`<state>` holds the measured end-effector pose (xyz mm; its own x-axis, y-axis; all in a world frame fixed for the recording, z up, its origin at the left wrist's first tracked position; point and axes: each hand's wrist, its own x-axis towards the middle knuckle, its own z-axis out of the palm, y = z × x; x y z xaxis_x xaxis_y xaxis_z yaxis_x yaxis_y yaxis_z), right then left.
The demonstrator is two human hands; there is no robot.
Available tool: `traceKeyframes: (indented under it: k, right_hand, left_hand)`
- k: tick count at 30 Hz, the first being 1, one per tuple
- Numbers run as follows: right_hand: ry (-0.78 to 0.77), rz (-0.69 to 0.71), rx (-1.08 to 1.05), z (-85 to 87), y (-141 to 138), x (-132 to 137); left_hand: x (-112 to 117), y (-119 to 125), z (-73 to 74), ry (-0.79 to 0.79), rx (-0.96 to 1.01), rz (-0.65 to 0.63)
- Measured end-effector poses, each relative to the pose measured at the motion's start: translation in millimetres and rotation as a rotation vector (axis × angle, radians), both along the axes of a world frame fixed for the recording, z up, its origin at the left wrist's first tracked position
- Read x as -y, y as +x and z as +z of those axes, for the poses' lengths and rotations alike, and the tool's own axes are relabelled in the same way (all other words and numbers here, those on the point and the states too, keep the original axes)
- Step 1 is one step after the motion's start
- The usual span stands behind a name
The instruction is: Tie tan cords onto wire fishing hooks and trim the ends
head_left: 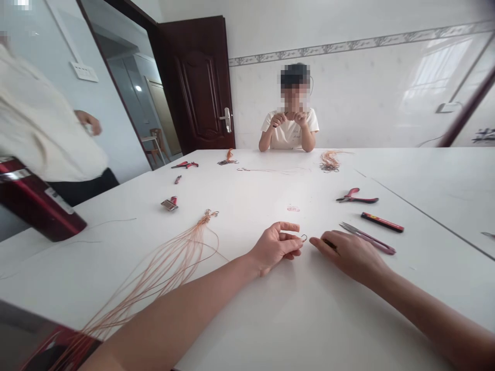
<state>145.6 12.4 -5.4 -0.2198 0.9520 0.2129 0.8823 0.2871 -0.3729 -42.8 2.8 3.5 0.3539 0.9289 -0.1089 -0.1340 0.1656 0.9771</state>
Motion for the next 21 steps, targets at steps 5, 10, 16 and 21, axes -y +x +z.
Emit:
traceKeyframes:
  k: [5,10,16,21]
  right_hand:
    - [0.267,0.166,-0.116,3.9,1,-2]
    - [-0.061,0.224,-0.628,13.3,-16,9]
    - [-0.055,0.129,-1.122,15.8,-28,6]
    - [0.113,0.053,-1.412,56.6,-4,-4]
  left_hand:
    - [1,4,3.1,0.048,-0.044,0.033]
    - [-2,7,7.4,0.179,-0.137,0.02]
    - [-3,3,17.1,0.263,-0.223,0.014]
    - [-9,-6,19.4,0.365,-0.273,0.057]
